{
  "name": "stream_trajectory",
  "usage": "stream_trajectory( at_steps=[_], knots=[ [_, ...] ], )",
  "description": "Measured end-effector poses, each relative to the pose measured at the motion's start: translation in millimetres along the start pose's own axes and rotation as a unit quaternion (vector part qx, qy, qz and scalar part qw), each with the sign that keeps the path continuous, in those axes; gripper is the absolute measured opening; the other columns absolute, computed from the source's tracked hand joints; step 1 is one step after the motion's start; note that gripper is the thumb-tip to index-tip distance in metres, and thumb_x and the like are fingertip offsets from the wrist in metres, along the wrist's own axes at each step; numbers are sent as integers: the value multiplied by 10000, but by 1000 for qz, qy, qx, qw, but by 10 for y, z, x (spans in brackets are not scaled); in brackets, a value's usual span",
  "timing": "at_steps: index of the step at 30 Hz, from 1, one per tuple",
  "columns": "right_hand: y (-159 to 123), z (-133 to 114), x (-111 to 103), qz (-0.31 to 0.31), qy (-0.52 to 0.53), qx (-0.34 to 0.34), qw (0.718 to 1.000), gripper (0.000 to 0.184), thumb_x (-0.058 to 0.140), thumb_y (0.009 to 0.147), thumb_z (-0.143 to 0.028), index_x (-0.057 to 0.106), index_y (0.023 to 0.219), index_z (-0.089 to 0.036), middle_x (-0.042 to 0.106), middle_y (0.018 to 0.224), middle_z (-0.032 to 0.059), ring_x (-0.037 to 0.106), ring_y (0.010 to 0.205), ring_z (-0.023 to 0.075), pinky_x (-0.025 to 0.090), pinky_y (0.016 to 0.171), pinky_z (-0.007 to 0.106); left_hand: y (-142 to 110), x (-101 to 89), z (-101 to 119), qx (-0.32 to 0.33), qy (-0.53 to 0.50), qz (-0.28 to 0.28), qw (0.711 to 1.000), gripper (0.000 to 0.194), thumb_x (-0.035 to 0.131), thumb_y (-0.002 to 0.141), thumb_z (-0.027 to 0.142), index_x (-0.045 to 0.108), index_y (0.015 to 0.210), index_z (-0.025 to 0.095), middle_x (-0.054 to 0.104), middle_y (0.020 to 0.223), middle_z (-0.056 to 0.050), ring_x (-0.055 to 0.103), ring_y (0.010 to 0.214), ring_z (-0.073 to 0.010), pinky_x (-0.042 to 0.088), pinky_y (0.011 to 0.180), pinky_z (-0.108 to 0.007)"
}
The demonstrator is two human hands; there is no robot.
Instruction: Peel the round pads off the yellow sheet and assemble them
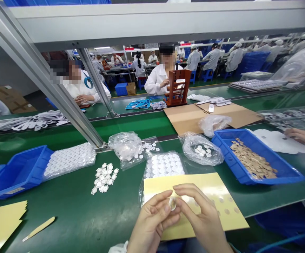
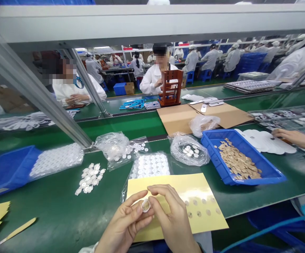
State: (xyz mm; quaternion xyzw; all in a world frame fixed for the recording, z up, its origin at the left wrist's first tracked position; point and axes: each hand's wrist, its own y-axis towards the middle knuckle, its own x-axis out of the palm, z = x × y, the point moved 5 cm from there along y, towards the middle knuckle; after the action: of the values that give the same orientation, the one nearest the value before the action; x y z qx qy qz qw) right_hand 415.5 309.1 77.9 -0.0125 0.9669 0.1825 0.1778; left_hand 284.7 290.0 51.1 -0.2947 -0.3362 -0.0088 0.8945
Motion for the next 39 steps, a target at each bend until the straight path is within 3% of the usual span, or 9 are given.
stream_trajectory(
  at_steps=[3, 6, 21, 27, 39],
  knots=[
    [-2, -112, -38, 8, 1, -87, 996, 105, 597, 844, -137, 623, 879, -233, 653, 923, 37, 631, 898, 174, 529, 766, 280, -32, 23, 38, 31, 2, -5, 1000, 246, 781, 656, 196, 743, 897, 162, 773, 835, -61, 709, 771, -152, 564, 744, -235],
    [7, -178, -38, -2, 8, -116, 993, 157, 603, 831, -82, 616, 880, -231, 634, 897, 27, 619, 875, 159, 524, 734, 271, -55, 39, 54, 42, 14, -9, 999, 229, 794, 639, 213, 755, 859, 166, 774, 835, -55, 698, 769, -140, 559, 747, -226],
    [-7, -253, -35, -16, -14, -146, 989, 183, 565, 816, -37, 540, 844, -216, 593, 868, 14, 574, 840, 144, 489, 708, 275, -112, 91, 90, 68, 38, 4, 997, 233, 819, 592, 270, 771, 803, 183, 771, 795, -70, 692, 733, -155, 554, 722, -238],
    [-45, -214, -70, 5, -37, -139, 990, 149, 570, 848, -84, 573, 894, -226, 574, 931, 29, 576, 893, 147, 492, 756, 269, -125, 84, 84, 74, 56, 12, 996, 247, 824, 582, 284, 774, 804, 188, 774, 804, -71, 692, 756, -161, 553, 737, -241],
    [-20, -258, -94, -19, -56, -155, 986, 124, 529, 859, -95, 531, 858, -219, 576, 888, 24, 576, 857, 143, 497, 713, 258, -160, 112, 101, 77, 81, 10, 994, 254, 815, 594, 302, 772, 809, 174, 775, 812, -81, 700, 762, -174, 561, 731, -248]
  ],
)
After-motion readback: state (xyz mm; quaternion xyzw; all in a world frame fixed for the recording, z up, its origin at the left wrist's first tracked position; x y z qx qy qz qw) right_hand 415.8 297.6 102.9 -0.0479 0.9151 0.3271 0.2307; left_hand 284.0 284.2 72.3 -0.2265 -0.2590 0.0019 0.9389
